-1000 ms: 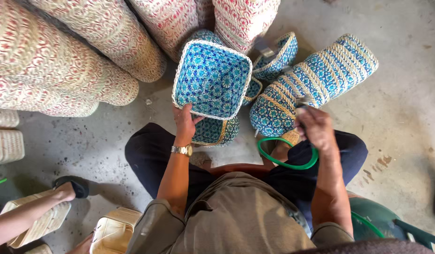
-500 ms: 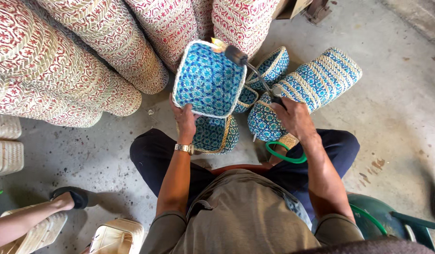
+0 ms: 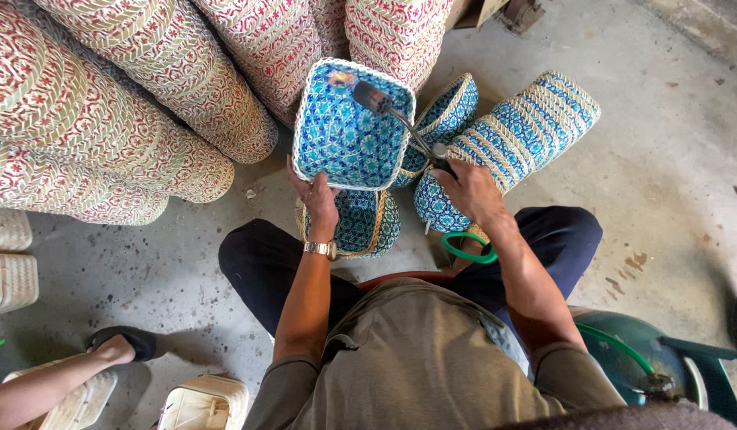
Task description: The person uses a handheld blowtorch to apply heat to the edges and surfaces of woven baskets. They rotate each basket to treat all sides, then place it aside and pick up the next one from a nearby stack.
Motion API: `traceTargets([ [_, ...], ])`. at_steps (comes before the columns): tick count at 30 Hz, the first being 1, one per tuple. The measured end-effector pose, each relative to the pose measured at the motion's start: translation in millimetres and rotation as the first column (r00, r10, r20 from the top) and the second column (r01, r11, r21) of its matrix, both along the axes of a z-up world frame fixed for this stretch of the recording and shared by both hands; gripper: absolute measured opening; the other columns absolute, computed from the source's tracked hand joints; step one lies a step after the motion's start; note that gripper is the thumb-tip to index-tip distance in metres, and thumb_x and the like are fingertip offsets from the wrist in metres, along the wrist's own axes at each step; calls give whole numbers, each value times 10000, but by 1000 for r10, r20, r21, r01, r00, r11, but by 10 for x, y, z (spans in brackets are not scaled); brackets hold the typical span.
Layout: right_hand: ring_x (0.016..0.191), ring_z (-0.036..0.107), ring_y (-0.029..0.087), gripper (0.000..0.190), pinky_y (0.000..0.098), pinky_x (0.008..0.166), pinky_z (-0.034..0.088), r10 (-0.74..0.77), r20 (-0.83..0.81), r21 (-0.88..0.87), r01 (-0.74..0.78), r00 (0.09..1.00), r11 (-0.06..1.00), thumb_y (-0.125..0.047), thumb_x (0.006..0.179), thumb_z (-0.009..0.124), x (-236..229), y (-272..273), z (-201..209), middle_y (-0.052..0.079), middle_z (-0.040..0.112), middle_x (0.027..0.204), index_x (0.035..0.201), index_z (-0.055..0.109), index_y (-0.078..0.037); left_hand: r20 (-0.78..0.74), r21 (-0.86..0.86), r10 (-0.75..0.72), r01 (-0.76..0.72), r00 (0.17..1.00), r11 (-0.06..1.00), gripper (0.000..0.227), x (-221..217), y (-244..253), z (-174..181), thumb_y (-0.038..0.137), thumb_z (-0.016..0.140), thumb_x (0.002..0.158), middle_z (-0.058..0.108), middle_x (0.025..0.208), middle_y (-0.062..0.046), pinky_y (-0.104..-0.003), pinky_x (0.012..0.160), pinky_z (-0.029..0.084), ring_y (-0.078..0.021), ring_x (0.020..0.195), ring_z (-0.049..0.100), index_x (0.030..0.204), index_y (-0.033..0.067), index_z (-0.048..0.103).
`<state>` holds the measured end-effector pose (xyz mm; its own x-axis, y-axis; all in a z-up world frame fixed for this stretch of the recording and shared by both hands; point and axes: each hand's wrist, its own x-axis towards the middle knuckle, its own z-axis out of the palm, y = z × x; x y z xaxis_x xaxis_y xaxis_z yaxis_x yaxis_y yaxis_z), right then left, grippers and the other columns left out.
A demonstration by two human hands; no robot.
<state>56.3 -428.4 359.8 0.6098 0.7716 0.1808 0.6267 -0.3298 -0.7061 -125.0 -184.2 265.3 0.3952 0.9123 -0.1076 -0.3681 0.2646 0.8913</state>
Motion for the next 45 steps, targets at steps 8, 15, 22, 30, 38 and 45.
traceTargets([
  [8,796,660,471,285,540,689,515,49,141,59,-58,989,997,-266,940,710,-95,-32,-81,281,683,842,971,704,17,62,104,174,-180,983,978,910,-2,110,-129,-3,554,899,482,1445,-145,-481,938,525,-248,1050,511,1659,217,106],
  [15,764,664,452,310,521,695,516,6,119,-118,8,993,993,-295,990,714,-30,-139,-21,269,664,792,952,683,11,125,356,230,-260,965,898,873,28,71,-219,-31,545,921,236,1678,-160,-442,1280,308,-278,1461,378,1649,126,89],
  [22,708,664,443,296,508,629,512,146,43,-97,-141,988,985,-286,940,719,-209,-232,-104,240,669,739,898,681,4,177,434,235,-290,956,853,835,67,36,-159,15,573,988,194,1709,-147,-451,1315,274,-282,1504,336,1657,108,82],
  [30,649,658,420,305,512,618,508,149,62,-118,-141,987,983,-280,956,712,-186,5,-142,238,657,696,911,690,22,146,412,166,-213,975,886,826,28,-36,-80,112,589,1042,268,1676,-140,-474,1264,339,-269,1455,404,1667,172,52],
  [38,536,603,349,289,482,562,469,84,-6,3,-84,996,996,-248,1012,700,-250,250,-46,209,607,635,963,673,36,66,-34,41,-38,997,999,853,7,-88,-319,148,606,954,442,1515,-112,-568,940,539,-293,1292,525,1627,291,102],
  [45,538,620,242,386,426,533,496,97,-30,-7,-97,995,995,-368,955,725,-235,72,-65,153,647,645,962,692,16,305,-303,123,-26,944,953,624,-2,13,-642,76,648,908,554,1288,-98,-510,817,618,-287,1090,619,1432,213,337],
])
